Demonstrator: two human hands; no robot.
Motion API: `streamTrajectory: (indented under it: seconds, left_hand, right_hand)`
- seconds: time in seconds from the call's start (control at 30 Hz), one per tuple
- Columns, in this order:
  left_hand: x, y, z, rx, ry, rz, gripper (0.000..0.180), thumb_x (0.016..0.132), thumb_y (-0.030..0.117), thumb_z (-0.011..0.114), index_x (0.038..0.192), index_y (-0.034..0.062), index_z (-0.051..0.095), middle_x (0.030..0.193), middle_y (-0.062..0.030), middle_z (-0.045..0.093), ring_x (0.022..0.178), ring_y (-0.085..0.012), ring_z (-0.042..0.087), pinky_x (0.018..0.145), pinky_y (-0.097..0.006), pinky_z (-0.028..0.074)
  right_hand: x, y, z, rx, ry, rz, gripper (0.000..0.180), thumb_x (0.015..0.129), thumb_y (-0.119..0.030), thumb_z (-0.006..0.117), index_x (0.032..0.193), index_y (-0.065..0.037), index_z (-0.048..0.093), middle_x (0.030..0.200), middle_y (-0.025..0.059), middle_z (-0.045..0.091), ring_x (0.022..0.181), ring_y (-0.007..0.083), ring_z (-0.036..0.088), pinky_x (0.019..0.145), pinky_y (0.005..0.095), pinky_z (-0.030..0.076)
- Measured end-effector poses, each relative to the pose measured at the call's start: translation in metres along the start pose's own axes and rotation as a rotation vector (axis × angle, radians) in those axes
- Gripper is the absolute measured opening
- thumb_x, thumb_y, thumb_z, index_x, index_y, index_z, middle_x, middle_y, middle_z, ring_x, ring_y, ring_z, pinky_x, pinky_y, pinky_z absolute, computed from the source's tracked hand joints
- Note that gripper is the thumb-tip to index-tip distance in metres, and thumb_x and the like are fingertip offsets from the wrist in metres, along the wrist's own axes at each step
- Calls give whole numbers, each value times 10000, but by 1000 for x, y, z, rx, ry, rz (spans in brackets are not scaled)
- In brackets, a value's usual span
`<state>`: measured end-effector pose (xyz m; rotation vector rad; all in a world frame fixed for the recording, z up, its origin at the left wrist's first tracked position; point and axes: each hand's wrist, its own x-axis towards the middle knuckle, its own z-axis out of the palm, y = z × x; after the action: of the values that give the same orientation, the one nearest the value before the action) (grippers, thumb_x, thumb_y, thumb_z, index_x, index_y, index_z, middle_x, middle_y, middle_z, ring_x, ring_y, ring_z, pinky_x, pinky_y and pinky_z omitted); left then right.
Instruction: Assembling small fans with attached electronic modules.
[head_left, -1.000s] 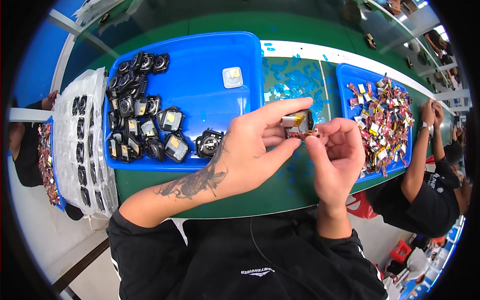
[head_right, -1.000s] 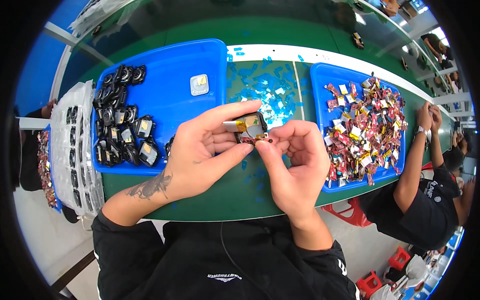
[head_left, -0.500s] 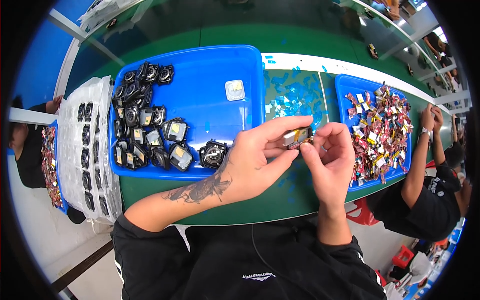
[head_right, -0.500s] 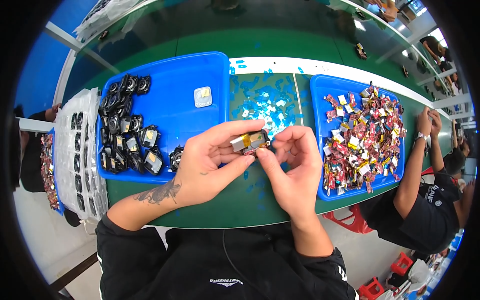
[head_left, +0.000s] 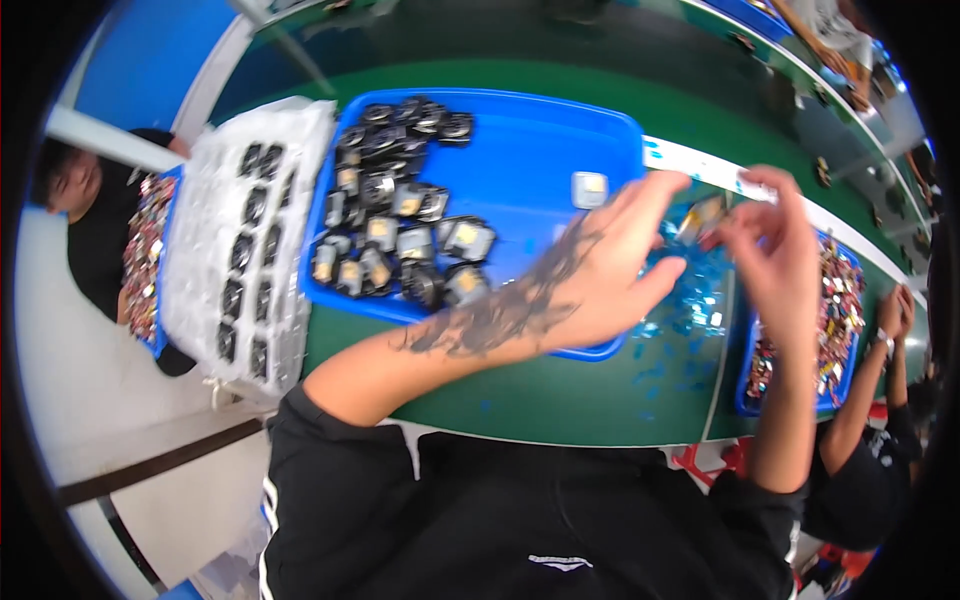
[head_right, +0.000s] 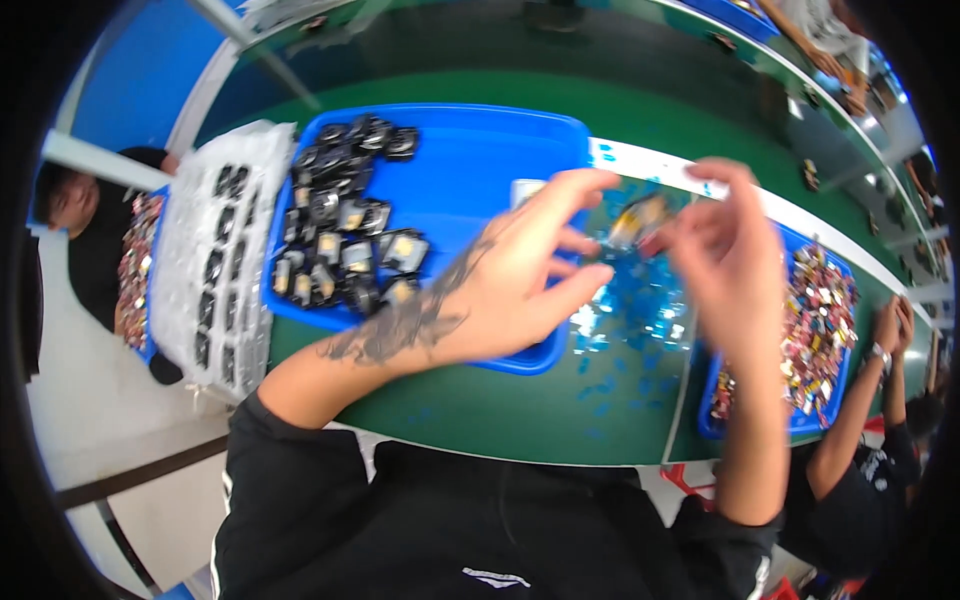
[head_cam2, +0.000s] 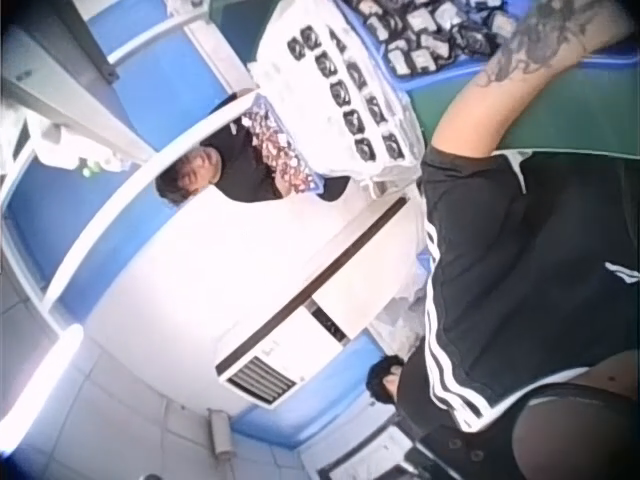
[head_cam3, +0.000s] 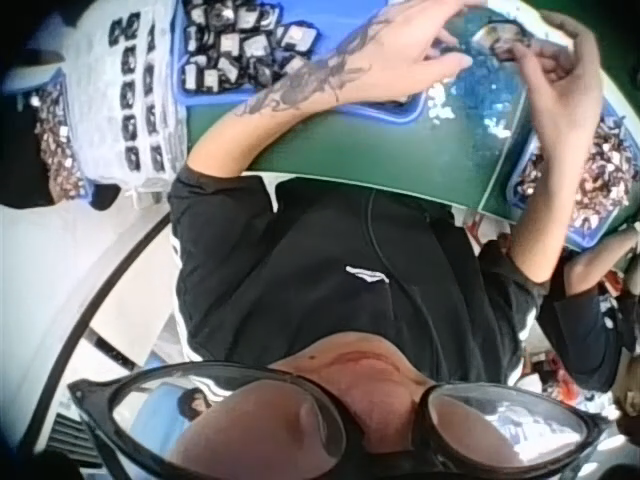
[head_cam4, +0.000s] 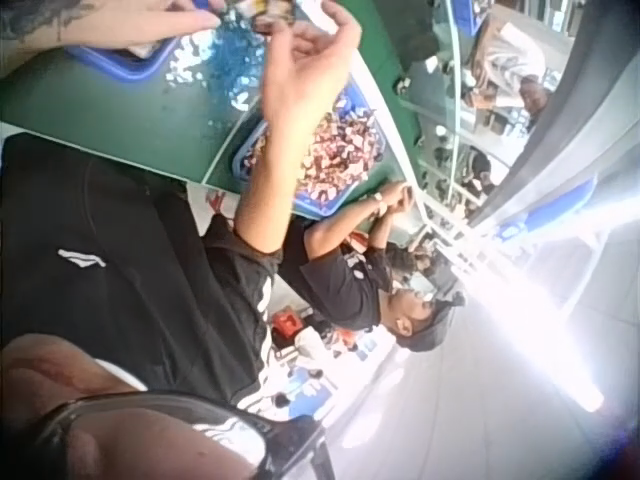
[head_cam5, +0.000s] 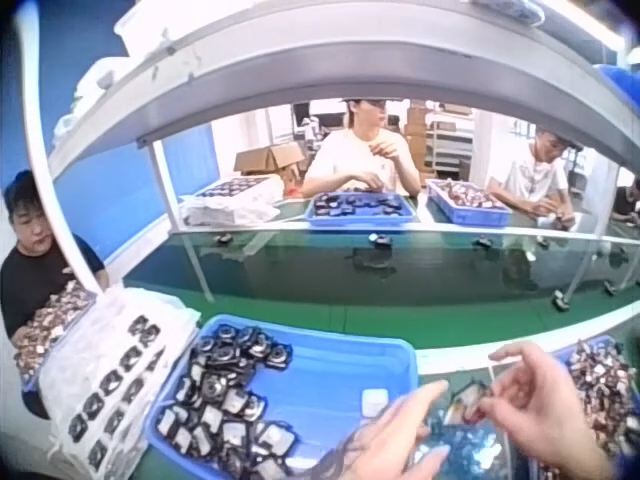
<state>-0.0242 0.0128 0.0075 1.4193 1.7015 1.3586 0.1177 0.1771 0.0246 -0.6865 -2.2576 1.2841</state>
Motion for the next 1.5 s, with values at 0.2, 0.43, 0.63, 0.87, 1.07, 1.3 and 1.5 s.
streamTrajectory:
  seconds: [0.2, 0.43, 0.63, 0.87, 1.07, 1.3, 1.5]
  left_hand:
    - [-28, -23, -100, 1031, -93, 294, 383, 730, 167, 764, 1073, 94, 611, 962, -125, 659, 984, -334, 631, 896, -432, 488]
    - [-14, -18, -92, 1055, -321, -182, 297, 736, 214, 784, 940, 67, 626, 963, -135, 658, 976, -335, 621, 838, -430, 497]
    - [-6, -21, -91, 904, -215, -56, 259, 724, 170, 794, 909, 43, 664, 854, -131, 672, 849, -314, 649, 772, -402, 520]
    - [19, 6, -45, -528, -160, -420, 211, 893, 59, 649, 1079, 5, 566, 915, -113, 659, 756, -172, 682, 603, -289, 576]
    - [12, 3, -4, -866, -1, -436, 292, 877, -33, 644, 1123, 16, 494, 973, -124, 647, 836, -238, 702, 757, -321, 618]
    - [8, 6, -1, -920, 25, -424, 270, 891, -34, 626, 1101, 54, 481, 1001, -156, 643, 897, -262, 698, 796, -347, 610]
    - [2, 9, 2, -701, 2, -300, 489, 856, -101, 582, 1310, 20, 450, 995, -112, 602, 898, -230, 684, 795, -307, 588]
  right_hand:
    - [128, 59, -40, -191, -5, 317, 462, 725, -128, 788, 1125, -9, 587, 872, 117, 695, 699, 132, 605, 664, 264, 500]
    - [151, 100, -36, -637, 111, 279, 547, 607, -314, 888, 1032, -43, 674, 1057, 166, 683, 1024, 321, 653, 872, 384, 513]
    - [115, 57, -98, -619, 139, 111, 164, 794, -176, 720, 868, -32, 692, 809, 127, 694, 782, 276, 684, 723, 364, 526]
    - [29, 45, -114, -826, -419, 122, 128, 779, -154, 741, 823, -43, 696, 763, 111, 696, 752, 267, 682, 689, 369, 531]
    - [14, 78, -109, -898, -260, 58, 199, 751, -148, 755, 833, -30, 616, 811, 142, 665, 805, 323, 653, 720, 425, 503]
    - [8, 75, -123, -669, -235, 110, 181, 769, -57, 704, 915, 1, 615, 653, 84, 579, 640, 191, 586, 613, 336, 462]
    - [-15, 28, -108, 122, 14, 293, 309, 906, -108, 632, 1193, -15, 563, 771, -50, 550, 650, 26, 464, 564, 189, 361]
